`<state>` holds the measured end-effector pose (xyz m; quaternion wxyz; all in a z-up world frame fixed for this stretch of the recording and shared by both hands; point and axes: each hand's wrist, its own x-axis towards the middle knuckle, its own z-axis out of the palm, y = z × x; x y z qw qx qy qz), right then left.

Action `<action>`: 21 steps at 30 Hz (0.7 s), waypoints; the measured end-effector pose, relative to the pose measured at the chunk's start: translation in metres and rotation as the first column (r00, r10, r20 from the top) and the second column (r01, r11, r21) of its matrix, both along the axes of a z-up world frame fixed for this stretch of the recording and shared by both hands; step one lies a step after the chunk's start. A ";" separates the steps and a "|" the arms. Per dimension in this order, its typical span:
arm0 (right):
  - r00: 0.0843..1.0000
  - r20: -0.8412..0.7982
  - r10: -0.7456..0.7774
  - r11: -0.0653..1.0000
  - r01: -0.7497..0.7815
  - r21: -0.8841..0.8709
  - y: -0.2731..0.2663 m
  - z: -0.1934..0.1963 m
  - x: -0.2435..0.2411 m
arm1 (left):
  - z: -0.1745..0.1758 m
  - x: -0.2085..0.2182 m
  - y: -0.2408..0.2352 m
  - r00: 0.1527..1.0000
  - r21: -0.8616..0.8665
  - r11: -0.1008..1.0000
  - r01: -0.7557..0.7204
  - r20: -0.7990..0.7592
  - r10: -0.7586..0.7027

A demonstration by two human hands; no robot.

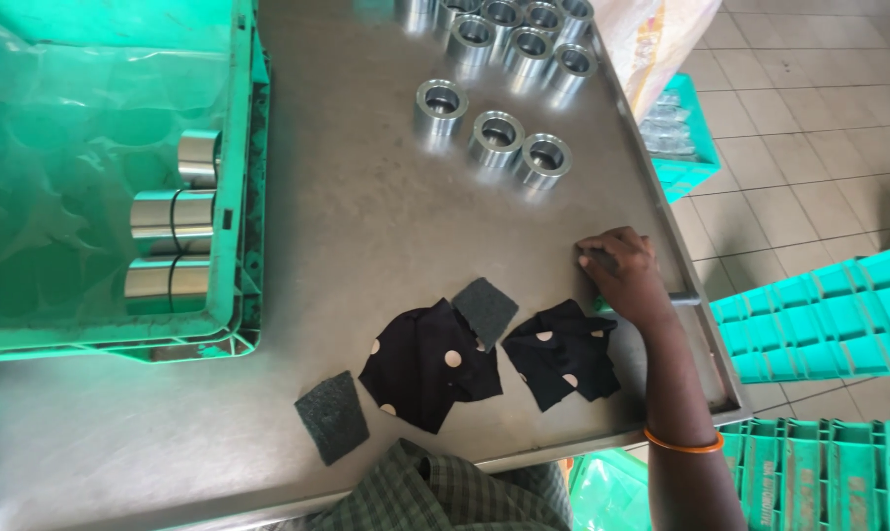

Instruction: Inspecting and cleaning cylindrical metal parts on a stainless steel workstation.

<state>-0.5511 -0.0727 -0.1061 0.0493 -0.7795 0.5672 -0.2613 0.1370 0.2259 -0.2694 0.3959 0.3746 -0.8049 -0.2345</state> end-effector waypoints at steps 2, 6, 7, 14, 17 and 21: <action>1.000 -0.010 -0.021 1.000 0.021 0.016 0.002 0.005 0.003 | 0.022 -0.044 -0.028 1.000 -0.001 1.000 0.012 -0.011 -0.012; 0.965 0.245 -0.098 0.987 0.061 0.151 -0.005 0.027 0.017 | 0.113 -0.128 -0.102 1.000 -0.026 1.000 0.014 -0.010 -0.015; 0.964 0.249 -0.090 0.988 0.056 0.140 -0.013 0.039 0.023 | 0.141 -0.147 -0.128 1.000 -0.037 0.999 0.013 -0.006 -0.013; 0.986 -0.068 0.150 0.988 -0.147 0.041 -0.092 0.082 0.085 | 0.251 -0.276 -0.212 0.993 -0.070 0.997 0.028 0.118 -0.019; 0.977 -0.178 0.116 0.981 -0.084 0.173 -0.163 0.073 0.119 | 0.192 -0.285 -0.228 0.963 -0.012 0.998 0.065 0.265 -0.060; 0.988 -0.155 0.006 0.981 0.024 0.193 -0.293 0.045 0.149 | 0.161 -0.274 -0.234 0.975 0.124 0.992 0.006 0.220 -0.033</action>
